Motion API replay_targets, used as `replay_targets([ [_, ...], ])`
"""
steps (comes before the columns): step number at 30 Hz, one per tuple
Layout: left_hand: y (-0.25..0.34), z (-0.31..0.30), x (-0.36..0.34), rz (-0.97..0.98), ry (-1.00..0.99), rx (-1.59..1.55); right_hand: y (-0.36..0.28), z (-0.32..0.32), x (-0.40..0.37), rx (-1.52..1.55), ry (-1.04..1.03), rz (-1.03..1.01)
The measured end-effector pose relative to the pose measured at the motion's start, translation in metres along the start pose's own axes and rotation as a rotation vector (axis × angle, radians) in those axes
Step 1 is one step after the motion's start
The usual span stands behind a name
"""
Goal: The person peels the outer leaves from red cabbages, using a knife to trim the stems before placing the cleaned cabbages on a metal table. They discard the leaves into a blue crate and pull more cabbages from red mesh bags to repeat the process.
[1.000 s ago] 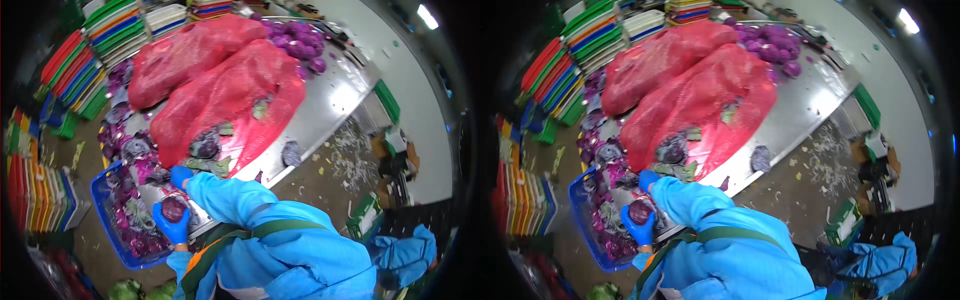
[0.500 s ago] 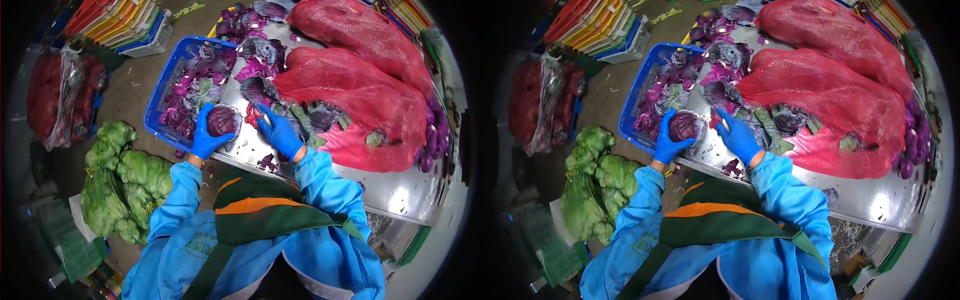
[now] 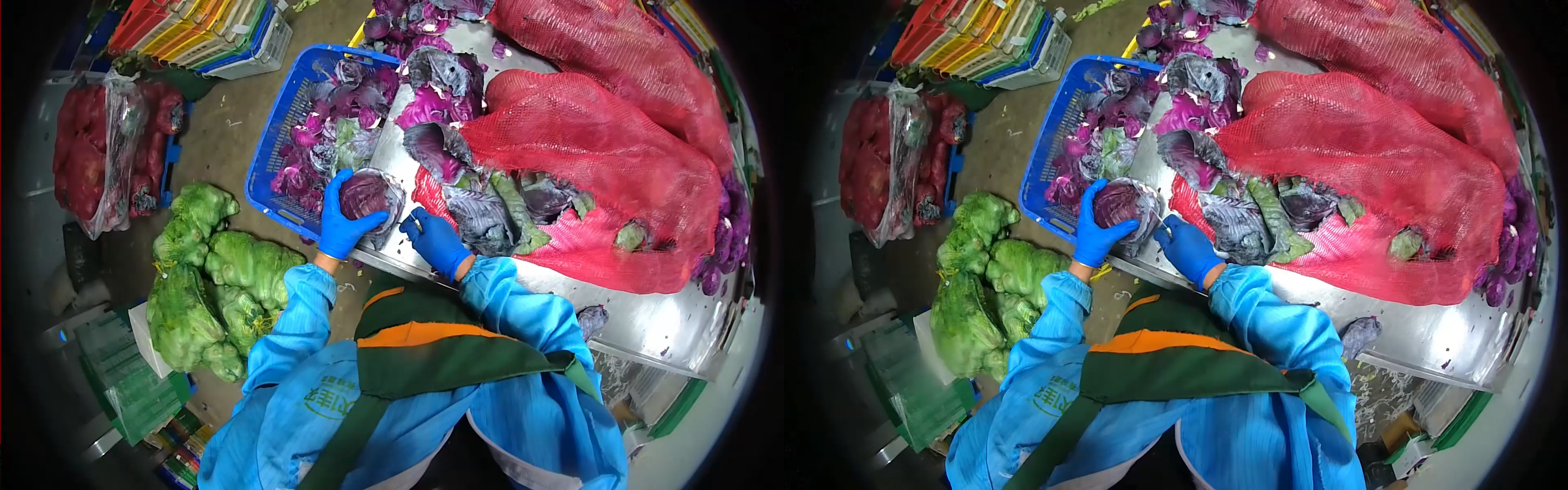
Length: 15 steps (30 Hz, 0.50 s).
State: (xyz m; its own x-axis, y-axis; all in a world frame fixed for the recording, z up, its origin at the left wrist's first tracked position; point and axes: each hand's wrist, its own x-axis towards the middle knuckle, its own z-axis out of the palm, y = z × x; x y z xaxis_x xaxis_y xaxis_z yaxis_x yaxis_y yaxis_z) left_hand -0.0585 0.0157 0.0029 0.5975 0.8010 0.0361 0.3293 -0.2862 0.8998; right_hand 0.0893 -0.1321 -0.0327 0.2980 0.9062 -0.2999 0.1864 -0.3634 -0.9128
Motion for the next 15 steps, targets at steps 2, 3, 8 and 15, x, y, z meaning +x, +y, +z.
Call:
replay_targets([
  [2, 0.000, -0.001, 0.000, 0.009, -0.016, -0.010, -0.003, 0.001, 0.010, -0.122, 0.012, 0.026],
  [3, 0.000, -0.001, -0.001, 0.003, -0.018, -0.008, -0.005, 0.001, 0.015, -0.249, 0.028, 0.041],
  [8, 0.005, 0.009, -0.002, 0.098, 0.014, 0.125, 0.002, 0.014, 0.048, -0.421, 0.058, 0.137],
  [15, -0.010, -0.015, -0.006, -0.020, -0.033, -0.195, -0.008, 0.001, 0.046, -0.417, 0.032, 0.037],
])
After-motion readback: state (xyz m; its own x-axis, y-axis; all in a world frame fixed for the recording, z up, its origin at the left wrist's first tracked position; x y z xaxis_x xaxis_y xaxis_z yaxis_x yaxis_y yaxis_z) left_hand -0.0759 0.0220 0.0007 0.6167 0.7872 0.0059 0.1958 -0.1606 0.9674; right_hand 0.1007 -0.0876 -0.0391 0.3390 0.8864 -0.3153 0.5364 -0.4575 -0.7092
